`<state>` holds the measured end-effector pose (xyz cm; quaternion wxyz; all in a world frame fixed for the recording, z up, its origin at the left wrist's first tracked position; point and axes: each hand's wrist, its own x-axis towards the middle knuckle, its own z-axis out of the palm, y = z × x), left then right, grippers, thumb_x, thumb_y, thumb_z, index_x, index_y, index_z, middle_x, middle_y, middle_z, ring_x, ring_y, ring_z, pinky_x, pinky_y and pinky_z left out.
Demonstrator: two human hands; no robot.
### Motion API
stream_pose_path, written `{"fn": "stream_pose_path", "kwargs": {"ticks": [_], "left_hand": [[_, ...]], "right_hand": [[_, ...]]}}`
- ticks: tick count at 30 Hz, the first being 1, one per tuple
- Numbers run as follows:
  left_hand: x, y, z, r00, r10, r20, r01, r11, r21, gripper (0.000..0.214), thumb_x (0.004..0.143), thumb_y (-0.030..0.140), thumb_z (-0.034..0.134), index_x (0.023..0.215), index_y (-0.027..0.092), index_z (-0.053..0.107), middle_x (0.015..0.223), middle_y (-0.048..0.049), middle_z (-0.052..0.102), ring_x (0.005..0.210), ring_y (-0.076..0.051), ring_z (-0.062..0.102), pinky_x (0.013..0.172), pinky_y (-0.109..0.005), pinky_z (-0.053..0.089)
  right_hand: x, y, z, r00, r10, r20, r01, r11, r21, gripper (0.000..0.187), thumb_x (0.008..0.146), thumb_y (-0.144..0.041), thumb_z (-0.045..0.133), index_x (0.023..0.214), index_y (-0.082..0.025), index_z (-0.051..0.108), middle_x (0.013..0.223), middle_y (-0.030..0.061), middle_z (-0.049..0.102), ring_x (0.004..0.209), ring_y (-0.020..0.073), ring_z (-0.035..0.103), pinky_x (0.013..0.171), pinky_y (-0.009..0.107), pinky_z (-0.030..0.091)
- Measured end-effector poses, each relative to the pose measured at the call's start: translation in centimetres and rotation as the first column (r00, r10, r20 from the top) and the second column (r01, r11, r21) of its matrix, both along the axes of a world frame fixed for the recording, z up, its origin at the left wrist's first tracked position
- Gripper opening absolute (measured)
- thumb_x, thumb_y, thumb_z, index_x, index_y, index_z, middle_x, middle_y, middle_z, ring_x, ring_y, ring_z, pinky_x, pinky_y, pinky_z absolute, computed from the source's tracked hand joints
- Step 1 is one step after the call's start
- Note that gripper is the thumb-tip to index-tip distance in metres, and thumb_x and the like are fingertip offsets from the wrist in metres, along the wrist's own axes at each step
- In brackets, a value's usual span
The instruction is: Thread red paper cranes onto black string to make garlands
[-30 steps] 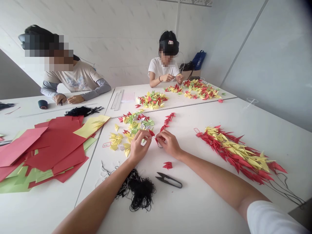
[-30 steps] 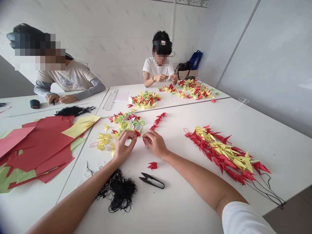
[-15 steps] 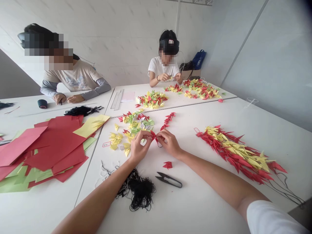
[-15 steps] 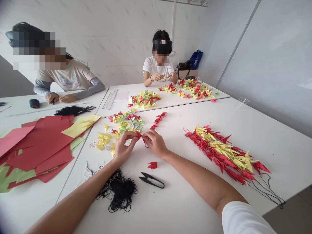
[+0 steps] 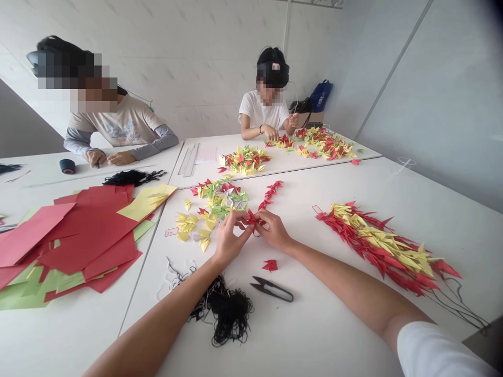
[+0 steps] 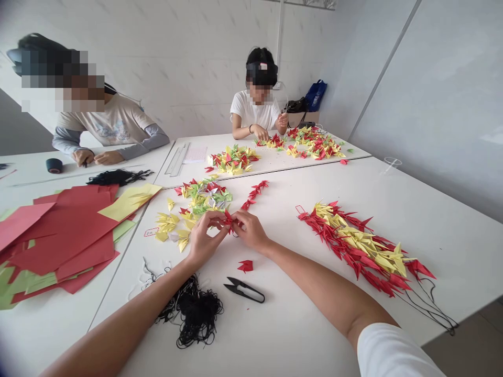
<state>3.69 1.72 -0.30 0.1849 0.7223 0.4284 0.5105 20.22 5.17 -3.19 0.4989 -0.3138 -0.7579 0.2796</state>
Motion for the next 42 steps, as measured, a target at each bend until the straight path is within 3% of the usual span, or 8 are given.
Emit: {"fn": "stream_pose_path", "kwargs": {"ticks": [8, 14, 21, 27, 30, 33, 37, 42], "left_hand": [[0.2, 0.1, -0.6, 0.998, 0.007, -0.056, -0.001, 0.994, 0.112, 0.026, 0.087, 0.014, 0.066, 0.110, 0.022, 0.057, 0.102, -0.0037, 0.064, 0.078, -0.012, 0.062, 0.070, -0.026, 0.056], [-0.2, 0.3, -0.3, 0.998, -0.014, -0.060, 0.025, 0.982, 0.186, 0.008, 0.092, 0.013, 0.061, 0.097, 0.020, 0.061, 0.092, -0.0027, 0.065, 0.076, -0.011, 0.061, 0.068, -0.024, 0.054], [-0.8, 0.5, -0.6, 0.998, -0.008, -0.066, 0.020, 0.982, 0.190, 0.006, 0.095, 0.018, 0.059, 0.090, 0.019, 0.061, 0.086, -0.0023, 0.064, 0.073, -0.012, 0.058, 0.064, -0.024, 0.049], [-0.8, 0.2, -0.1, 0.999, 0.005, -0.042, 0.003, 0.981, 0.194, 0.011, 0.097, 0.022, 0.055, 0.086, 0.020, 0.058, 0.084, -0.0031, 0.062, 0.077, -0.015, 0.058, 0.067, -0.027, 0.047], [-0.6, 0.0, 0.4, 0.991, 0.060, 0.123, -0.074, 0.992, 0.106, 0.015, 0.101, 0.028, 0.049, 0.091, 0.020, 0.057, 0.095, -0.0062, 0.067, 0.089, -0.017, 0.062, 0.077, -0.029, 0.049], [-0.6, 0.1, 0.8, 0.931, 0.132, 0.341, -0.107, 0.990, -0.091, 0.024, 0.104, 0.036, 0.042, 0.089, 0.021, 0.052, 0.085, -0.0036, 0.067, 0.080, -0.015, 0.063, 0.077, -0.029, 0.050], [-0.8, 0.5, 0.9, 0.830, 0.180, 0.528, -0.034, 0.961, -0.275, 0.031, 0.102, 0.043, 0.045, 0.079, 0.022, 0.043, 0.056, 0.0063, 0.046, 0.051, -0.011, 0.049, 0.060, -0.024, 0.048], [-1.0, 1.1, 0.3, 0.766, 0.173, 0.619, 0.081, 0.929, -0.360, 0.037, 0.096, 0.045, 0.055, 0.072, 0.021, 0.037, 0.059, 0.0082, 0.027, 0.045, -0.006, 0.027, 0.043, -0.018, 0.032]], "right_hand": [[0.0, -0.2, 0.2, 0.996, 0.060, -0.061, -0.060, 0.998, -0.004, 0.015, 0.094, -0.018, 0.049, 0.091, -0.022, 0.063, 0.085, 0.0030, 0.062, 0.073, 0.0162, 0.061, 0.065, 0.028, 0.055], [0.0, -0.2, -0.1, 0.999, 0.019, -0.034, -0.017, 0.998, 0.056, 0.013, 0.097, -0.022, 0.051, 0.093, -0.023, 0.064, 0.087, 0.0039, 0.063, 0.077, 0.0175, 0.062, 0.066, 0.030, 0.054], [0.2, -1.1, 0.3, 0.999, 0.006, 0.041, -0.014, 0.981, 0.192, 0.024, 0.098, -0.024, 0.052, 0.121, -0.023, 0.055, 0.105, 0.0072, 0.067, 0.091, 0.0198, 0.064, 0.082, 0.036, 0.055], [0.1, -1.2, 0.3, 0.996, -0.060, 0.065, 0.037, 0.950, 0.309, 0.006, 0.098, -0.022, 0.054, 0.099, -0.022, 0.060, 0.088, 0.0049, 0.069, 0.081, 0.0194, 0.063, 0.075, 0.035, 0.053], [0.0, -1.1, 0.3, 0.987, -0.108, 0.121, 0.058, 0.931, 0.360, 0.008, 0.098, -0.019, 0.055, 0.097, -0.022, 0.061, 0.087, 0.0045, 0.071, 0.081, 0.0197, 0.063, 0.077, 0.036, 0.051], [-0.1, -0.9, 0.3, 0.968, -0.115, 0.225, 0.009, 0.906, 0.424, 0.011, 0.099, -0.017, 0.053, 0.097, -0.021, 0.063, 0.092, 0.0054, 0.072, 0.089, 0.0208, 0.063, 0.083, 0.038, 0.051], [-0.4, -0.8, 0.1, 0.914, -0.119, 0.387, -0.104, 0.856, 0.507, 0.015, 0.099, -0.016, 0.052, 0.097, -0.021, 0.067, 0.097, 0.0057, 0.071, 0.096, 0.0216, 0.060, 0.087, 0.038, 0.050], [-0.4, -1.0, 0.3, 0.894, -0.066, 0.442, -0.176, 0.857, 0.484, 0.018, 0.099, -0.021, 0.050, 0.092, -0.021, 0.066, 0.097, 0.0059, 0.070, 0.096, 0.0214, 0.059, 0.089, 0.040, 0.050]]}}
